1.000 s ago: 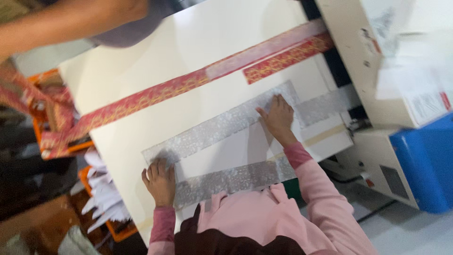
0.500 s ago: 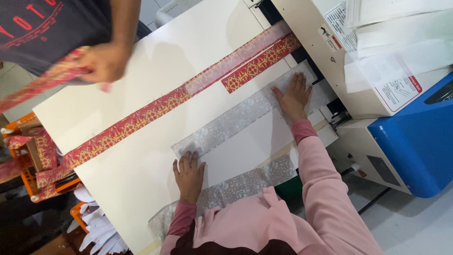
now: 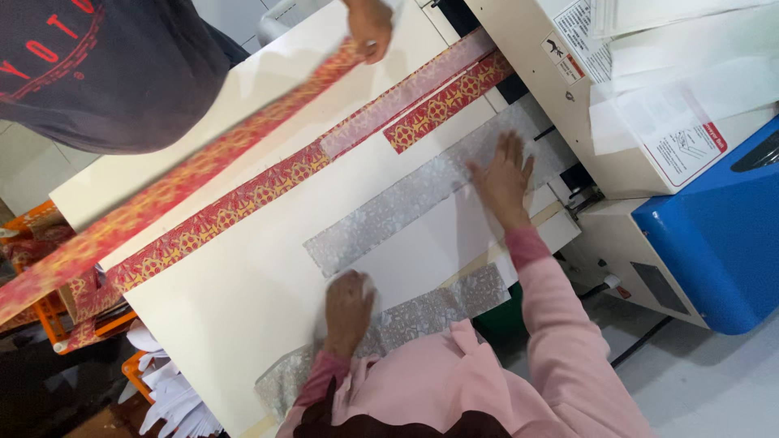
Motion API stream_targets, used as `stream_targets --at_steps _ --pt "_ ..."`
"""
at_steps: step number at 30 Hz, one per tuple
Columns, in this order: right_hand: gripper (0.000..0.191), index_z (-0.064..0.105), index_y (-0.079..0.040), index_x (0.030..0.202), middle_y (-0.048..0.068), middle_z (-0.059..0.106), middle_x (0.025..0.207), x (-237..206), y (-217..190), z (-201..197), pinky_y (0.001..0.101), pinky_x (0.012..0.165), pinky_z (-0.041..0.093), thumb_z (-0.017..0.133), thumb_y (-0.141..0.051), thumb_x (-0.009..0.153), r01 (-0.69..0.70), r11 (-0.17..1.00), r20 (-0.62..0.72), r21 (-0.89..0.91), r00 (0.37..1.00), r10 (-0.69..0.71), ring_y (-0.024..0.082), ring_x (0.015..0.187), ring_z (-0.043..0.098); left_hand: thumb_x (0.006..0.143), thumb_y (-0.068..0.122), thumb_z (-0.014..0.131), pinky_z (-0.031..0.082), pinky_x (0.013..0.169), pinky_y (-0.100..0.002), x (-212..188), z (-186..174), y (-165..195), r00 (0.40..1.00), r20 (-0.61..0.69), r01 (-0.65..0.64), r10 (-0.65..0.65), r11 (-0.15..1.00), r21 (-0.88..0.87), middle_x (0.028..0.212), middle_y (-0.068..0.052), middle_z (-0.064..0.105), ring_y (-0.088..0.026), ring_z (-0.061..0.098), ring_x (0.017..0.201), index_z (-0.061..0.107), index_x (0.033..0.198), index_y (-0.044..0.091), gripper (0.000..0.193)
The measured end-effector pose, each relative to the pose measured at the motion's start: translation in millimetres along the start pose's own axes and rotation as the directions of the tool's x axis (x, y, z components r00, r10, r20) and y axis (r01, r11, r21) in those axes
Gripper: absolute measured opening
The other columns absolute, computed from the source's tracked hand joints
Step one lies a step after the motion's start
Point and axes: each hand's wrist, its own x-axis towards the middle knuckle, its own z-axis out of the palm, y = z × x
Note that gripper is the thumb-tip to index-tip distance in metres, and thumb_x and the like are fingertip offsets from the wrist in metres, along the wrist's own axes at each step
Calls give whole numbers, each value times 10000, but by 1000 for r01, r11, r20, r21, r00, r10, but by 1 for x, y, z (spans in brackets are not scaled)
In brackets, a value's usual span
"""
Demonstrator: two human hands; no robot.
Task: The person places white paper sheets onto a patterned strip on a machine table, aligns them, and feeds them into a machine. A coworker assists by handling the patterned strip and retrieving processed sheets.
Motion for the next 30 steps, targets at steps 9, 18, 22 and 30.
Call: stream_targets --at_steps 9,18,22,30 --pt "476 660 -154 1160 126 599 1160 -143 -11 -32 455 923 498 827 -213 717 269 907 526 324 746 -409 360 1104 586 795 240 787 449 874 -454 -43 -2 28 976 217 12 34 978 -207 986 -89 635 -301 583 1010 660 933 119 223" --pt "302 674 -180 942 59 595 1118 -177 -5 -35 458 982 434 838 -240 696 488 861 478 147 727 -493 295 1132 550 932 288 637 530 837 -462 -55 -41 4 865 502 300 -17 818 -490 1070 -159 703 -379 684 962 570 1176 75 330" --pt "223 695 -131 940 94 685 1039 -158 13 -33 494 907 478 793 -276 800 414 910 499 32 782 -374 338 1070 629 836 387 718 532 883 -472 -87 -69 -43 813 570 263 -120 949 -175 1087 -147 730 -366 685 1040 679 1138 109 413" --pt "383 632 -60 1191 214 729 1015 -89 42 -44 462 825 537 722 -266 882 -43 938 356 345 930 -88 395 970 704 832 320 751 571 867 -417 -122 -92 -113 811 348 568 -471 777 -271 1073 -134 773 -307 743 1034 720 1110 105 352"
